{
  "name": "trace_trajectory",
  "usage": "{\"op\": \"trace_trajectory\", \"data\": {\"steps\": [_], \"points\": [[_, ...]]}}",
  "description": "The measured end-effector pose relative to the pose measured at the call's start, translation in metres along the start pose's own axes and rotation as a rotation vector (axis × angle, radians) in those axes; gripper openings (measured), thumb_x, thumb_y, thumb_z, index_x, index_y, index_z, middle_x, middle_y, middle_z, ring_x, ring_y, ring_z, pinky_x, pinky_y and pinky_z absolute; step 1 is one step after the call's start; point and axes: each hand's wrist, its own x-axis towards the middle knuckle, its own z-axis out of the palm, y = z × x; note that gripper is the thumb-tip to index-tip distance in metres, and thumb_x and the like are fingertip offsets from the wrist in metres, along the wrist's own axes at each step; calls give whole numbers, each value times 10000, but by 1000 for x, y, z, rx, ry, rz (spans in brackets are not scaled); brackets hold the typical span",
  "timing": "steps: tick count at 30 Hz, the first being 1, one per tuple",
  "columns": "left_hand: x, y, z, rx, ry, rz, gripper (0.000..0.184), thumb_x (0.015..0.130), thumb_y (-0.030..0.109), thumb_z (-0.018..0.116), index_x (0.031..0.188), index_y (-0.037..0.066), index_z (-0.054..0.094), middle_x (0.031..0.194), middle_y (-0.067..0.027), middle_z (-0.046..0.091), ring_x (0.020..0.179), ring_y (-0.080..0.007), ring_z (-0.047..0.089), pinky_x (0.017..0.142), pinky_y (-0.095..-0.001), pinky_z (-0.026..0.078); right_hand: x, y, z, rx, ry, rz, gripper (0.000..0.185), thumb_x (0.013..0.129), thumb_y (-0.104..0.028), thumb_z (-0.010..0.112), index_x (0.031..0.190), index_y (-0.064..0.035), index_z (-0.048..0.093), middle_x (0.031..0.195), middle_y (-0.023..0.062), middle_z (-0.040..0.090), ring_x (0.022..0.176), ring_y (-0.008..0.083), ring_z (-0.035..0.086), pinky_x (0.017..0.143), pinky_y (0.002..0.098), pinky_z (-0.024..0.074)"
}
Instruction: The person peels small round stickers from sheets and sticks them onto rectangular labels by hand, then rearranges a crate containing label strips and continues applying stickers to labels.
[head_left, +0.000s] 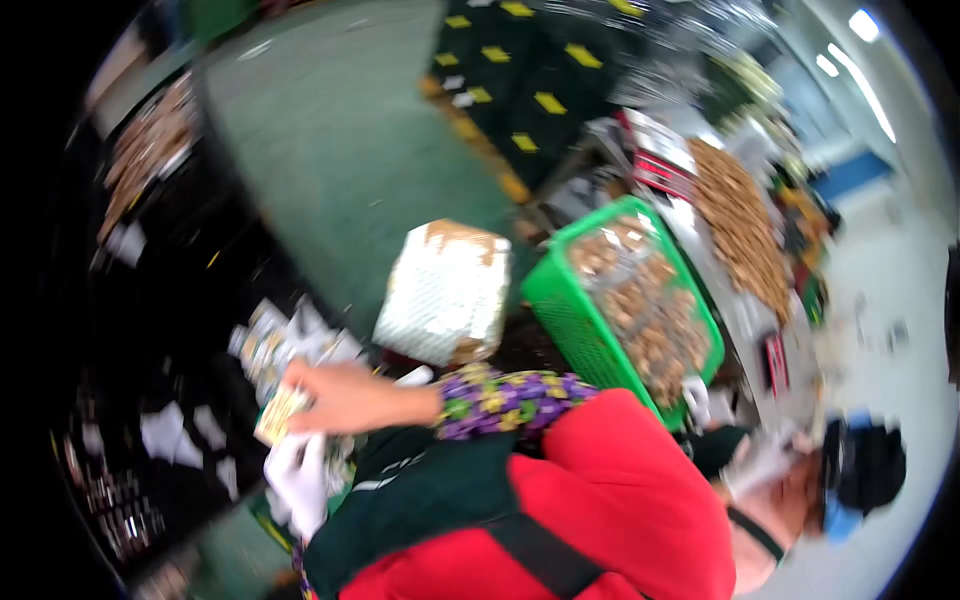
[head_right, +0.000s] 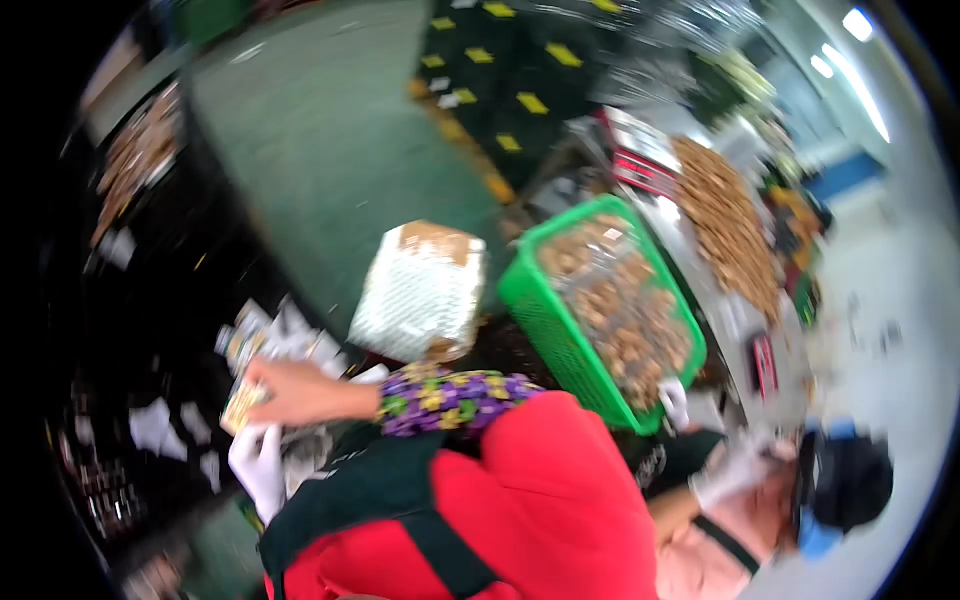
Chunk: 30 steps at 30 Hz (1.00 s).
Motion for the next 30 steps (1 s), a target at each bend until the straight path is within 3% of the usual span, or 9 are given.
{"op": "trace_trajectory", "data": {"steps": [4, 8, 12, 16, 19, 23, 25, 27, 30], "points": [[10, -4, 21, -354, -7, -185, 21, 818, -55, 632, 819, -35, 638, 830, -78, 669, 772, -128, 605, 727, -259, 476, -5, 11, -22, -58, 94, -40, 371, 810, -374, 618, 970, -49, 537, 782, 149, 617, 770, 323, 614, 666, 439, 424], [23, -22, 6, -364, 100, -303, 97, 915, 63, 592, 876, -16, 633, 914, -66, 665, 823, -98, 588, 753, -231, 464, -18, 27, -25, -242, 627, -293, 148, 800, -234, 589, 864, -108, 548, 859, 79, 525, 889, 269, 482, 783, 377, 331], [41, -28, 1, -425, 204, -284, 152, 942, 120, 574, 934, -17, 640, 944, -67, 666, 835, -105, 593, 783, -248, 476, -32, 31, -40, -276, 771, -276, 102, 801, -201, 597, 848, -118, 561, 859, 62, 524, 861, 261, 481, 761, 382, 354], [50, -29, -7, -362, 149, -268, 182, 942, 143, 580, 957, -29, 639, 989, -94, 671, 894, -131, 607, 838, -273, 477, -25, 62, -56, -239, 966, -215, 55, 805, -157, 591, 808, -104, 578, 782, 85, 555, 788, 300, 538, 679, 417, 412], [44, -46, -16, -431, 124, -269, 162, 938, 117, 573, 952, -33, 632, 1084, -145, 666, 971, -169, 615, 899, -292, 462, -17, 87, -54, -136, 997, -30, 66, 819, -134, 575, 824, -69, 586, 817, 96, 586, 810, 318, 557, 715, 428, 434], [27, -57, -36, -452, 179, -275, 139, 939, 104, 566, 923, -27, 607, 1108, -180, 658, 1010, -187, 617, 914, -302, 462, -9, 84, -19, -157, 877, -98, 52, 817, -119, 569, 808, -72, 590, 803, 86, 586, 801, 307, 554, 711, 414, 429], [19, -57, -51, -413, 236, -325, 136, 935, 100, 571, 903, -26, 612, 1037, -136, 673, 938, -154, 611, 882, -286, 462, -10, 80, 5, -147, 869, -154, 49, 814, -118, 574, 796, -78, 594, 773, 82, 579, 784, 309, 550, 695, 419, 420], [5, -77, -68, -452, 254, -357, 137, 931, 97, 579, 885, -23, 625, 1000, -110, 679, 903, -134, 604, 867, -273, 460, -20, 76, 22, -151, 838, -109, 52, 804, -124, 580, 796, -84, 613, 793, 86, 606, 797, 318, 565, 709, 434, 431], [-14, -100, -98, -400, 225, -433, 133, 932, 89, 572, 885, -24, 623, 1096, -167, 665, 984, -165, 618, 893, -280, 457, -36, 86, 32, -179, 863, -16, 72, 785, -135, 594, 825, -96, 641, 824, 99, 622, 816, 335, 570, 746, 454, 443]]}}
